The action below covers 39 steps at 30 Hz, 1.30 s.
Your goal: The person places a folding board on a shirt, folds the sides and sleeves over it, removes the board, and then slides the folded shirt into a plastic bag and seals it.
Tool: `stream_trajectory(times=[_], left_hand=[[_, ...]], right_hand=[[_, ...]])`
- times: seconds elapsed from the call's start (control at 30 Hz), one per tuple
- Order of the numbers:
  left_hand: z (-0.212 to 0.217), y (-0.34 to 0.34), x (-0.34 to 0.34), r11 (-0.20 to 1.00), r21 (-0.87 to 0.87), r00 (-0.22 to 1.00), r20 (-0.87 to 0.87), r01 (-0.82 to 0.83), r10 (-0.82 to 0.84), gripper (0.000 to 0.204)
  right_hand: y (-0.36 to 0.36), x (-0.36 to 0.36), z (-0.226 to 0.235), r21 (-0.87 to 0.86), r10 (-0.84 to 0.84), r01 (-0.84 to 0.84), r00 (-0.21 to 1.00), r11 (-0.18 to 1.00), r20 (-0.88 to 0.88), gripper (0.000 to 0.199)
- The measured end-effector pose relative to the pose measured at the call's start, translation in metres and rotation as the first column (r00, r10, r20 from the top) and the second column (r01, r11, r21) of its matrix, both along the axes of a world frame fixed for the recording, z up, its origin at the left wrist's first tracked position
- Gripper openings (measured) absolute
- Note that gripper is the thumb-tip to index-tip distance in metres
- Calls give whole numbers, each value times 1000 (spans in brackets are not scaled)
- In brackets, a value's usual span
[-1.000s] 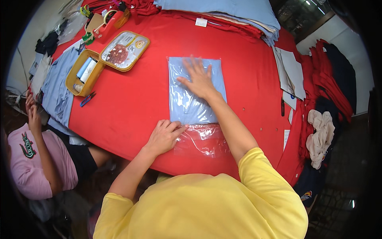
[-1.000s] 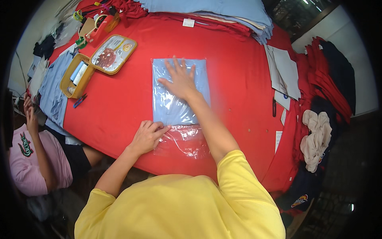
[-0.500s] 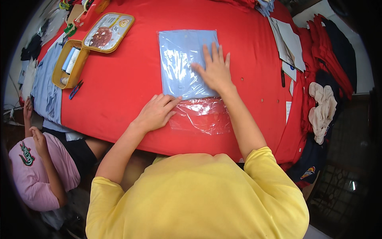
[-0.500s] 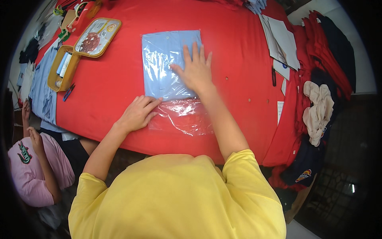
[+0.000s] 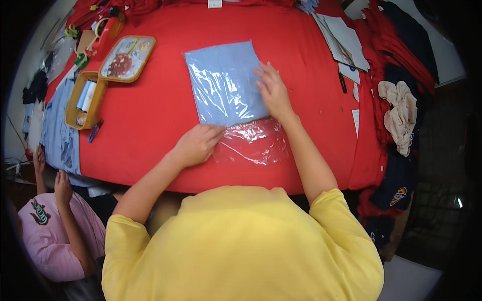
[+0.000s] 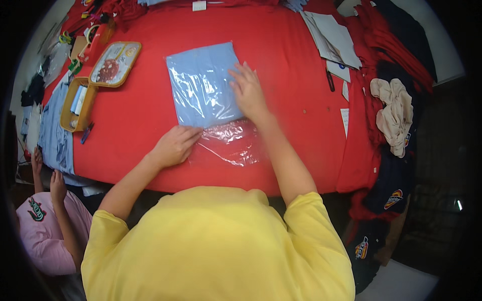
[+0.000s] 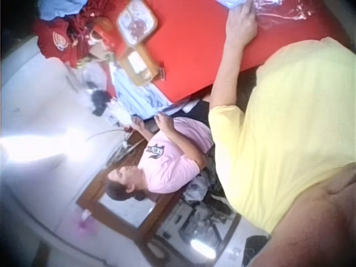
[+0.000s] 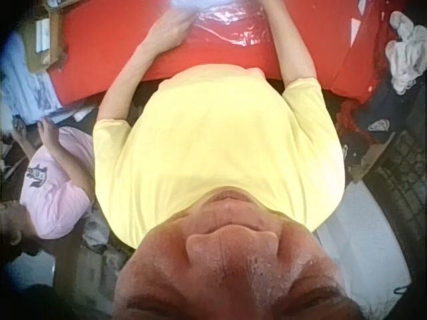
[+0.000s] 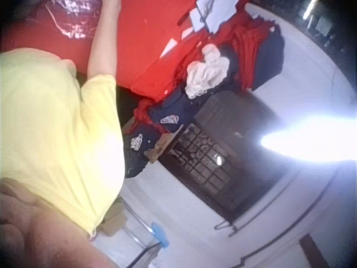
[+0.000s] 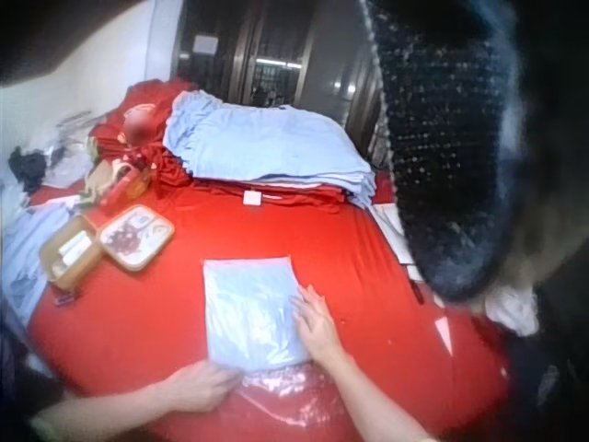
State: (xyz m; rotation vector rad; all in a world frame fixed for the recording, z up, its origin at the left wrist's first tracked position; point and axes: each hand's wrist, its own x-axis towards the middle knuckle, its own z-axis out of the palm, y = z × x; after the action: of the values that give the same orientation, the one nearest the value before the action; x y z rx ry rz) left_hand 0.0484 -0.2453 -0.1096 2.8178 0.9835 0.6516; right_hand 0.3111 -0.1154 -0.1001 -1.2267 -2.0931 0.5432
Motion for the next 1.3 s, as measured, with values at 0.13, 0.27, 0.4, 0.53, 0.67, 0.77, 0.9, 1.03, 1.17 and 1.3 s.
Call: stream_trajectory(times=[0.13, 0.27, 0.4, 0.53, 0.67, 0.77, 0.9, 1.03, 1.17, 1.3], left_hand=[[0, 0, 1, 999, -23, 998, 60, 24, -23, 47], [-4, -1, 6, 1000, 26, 992, 129, -7, 4, 43], [-4, -17, 11, 993, -22, 984, 132, -115, 117, 38], [-6, -37, 15, 966, -113, 970, 46, -234, 241, 45], [-1, -37, 21, 952, -192, 969, 22, -237, 245, 46], [-1, -39, 15, 928, -262, 960, 27, -264, 280, 45], [6, -35, 16, 905, -346, 962, 29, -246, 273, 40], [21, -28, 19, 849, -488, 968, 30, -202, 247, 36], [38, -23, 18, 725, -659, 961, 13, -201, 277, 37], [45, -20, 14, 616, -762, 953, -5, -200, 303, 37]], right_hand=[[0, -45, 11, 201, -72, 5, 942, 980, 329, 54], [34, -100, 21, 322, -25, -118, 913, 939, 407, 65], [45, -128, 4, 261, -33, -128, 846, 957, 533, 74], [38, -133, 6, 159, 0, -119, 801, 980, 599, 78], [56, -113, 3, 54, 124, -149, 938, 987, 322, 82], [46, -89, 16, 243, -126, 42, 931, 969, 343, 85], [25, -52, -6, 46, -250, 262, 835, 964, 489, 89], [27, -38, -5, -86, -206, 249, 917, 965, 342, 76], [14, 29, 5, -241, -25, -10, 989, 970, -143, 50], [-79, 95, 7, -53, -28, 39, 978, 998, 209, 54]])
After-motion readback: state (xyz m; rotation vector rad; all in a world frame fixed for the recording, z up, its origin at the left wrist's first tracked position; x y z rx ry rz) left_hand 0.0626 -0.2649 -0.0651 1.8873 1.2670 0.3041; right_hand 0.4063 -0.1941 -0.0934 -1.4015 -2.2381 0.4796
